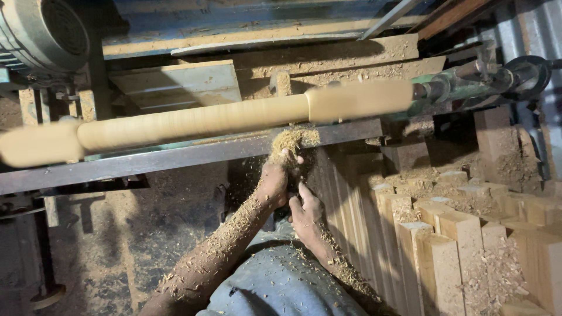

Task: The person uses a woodworking lathe and chisels to shape a rotating piece of wood into a cylindrical leg, followed by sharpening a chisel against a bench grinder.

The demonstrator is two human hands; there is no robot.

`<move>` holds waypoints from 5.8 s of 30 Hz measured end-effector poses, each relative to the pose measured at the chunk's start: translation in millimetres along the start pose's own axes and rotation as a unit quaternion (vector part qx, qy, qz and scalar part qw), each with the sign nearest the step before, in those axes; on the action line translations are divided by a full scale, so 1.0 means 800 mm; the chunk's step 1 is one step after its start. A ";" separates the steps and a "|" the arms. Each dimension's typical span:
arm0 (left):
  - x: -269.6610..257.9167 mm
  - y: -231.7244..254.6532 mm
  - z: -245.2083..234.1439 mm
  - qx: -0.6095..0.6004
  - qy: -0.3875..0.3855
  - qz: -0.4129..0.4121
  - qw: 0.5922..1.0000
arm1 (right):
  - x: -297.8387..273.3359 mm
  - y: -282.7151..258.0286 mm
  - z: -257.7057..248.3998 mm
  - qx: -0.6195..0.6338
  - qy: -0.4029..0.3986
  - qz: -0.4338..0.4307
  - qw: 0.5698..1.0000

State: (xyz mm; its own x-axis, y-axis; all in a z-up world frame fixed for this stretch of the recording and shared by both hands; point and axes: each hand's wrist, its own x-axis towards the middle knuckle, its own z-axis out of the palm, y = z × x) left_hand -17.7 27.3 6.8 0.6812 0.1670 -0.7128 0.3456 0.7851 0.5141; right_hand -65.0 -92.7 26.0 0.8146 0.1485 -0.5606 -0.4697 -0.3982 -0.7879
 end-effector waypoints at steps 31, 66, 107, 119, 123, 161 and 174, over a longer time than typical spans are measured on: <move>-0.020 0.038 -0.044 0.022 0.000 -0.008 1.000 | -0.019 -0.003 0.051 -0.006 -0.019 0.049 0.999; -0.053 0.086 -0.082 0.072 0.022 -0.038 0.996 | -0.045 -0.031 0.103 0.026 -0.018 0.023 0.999; -0.068 0.119 -0.145 0.024 0.003 -0.010 1.000 | -0.072 -0.042 0.174 0.028 -0.020 0.081 0.996; -0.094 0.156 -0.146 0.041 -0.004 -0.052 0.998 | -0.083 -0.056 0.194 0.023 -0.013 0.034 0.999; -0.079 0.144 -0.161 0.076 0.027 -0.029 0.996 | -0.084 -0.063 0.195 0.053 -0.025 0.054 0.997; -0.176 0.198 -0.464 0.280 -0.122 -0.069 0.950 | -0.156 -0.073 0.284 -0.395 0.121 -0.311 0.856; -0.136 0.263 -0.398 -0.014 -0.065 -0.030 0.997 | -0.175 -0.088 0.448 0.028 -0.032 -0.038 0.998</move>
State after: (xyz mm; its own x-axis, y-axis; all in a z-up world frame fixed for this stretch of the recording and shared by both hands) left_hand -224.7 364.1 40.2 0.7385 0.0413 -0.6729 0.3719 0.8076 0.4577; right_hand -268.2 239.0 68.5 0.8258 0.2339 -0.5131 -0.4278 -0.3329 -0.8403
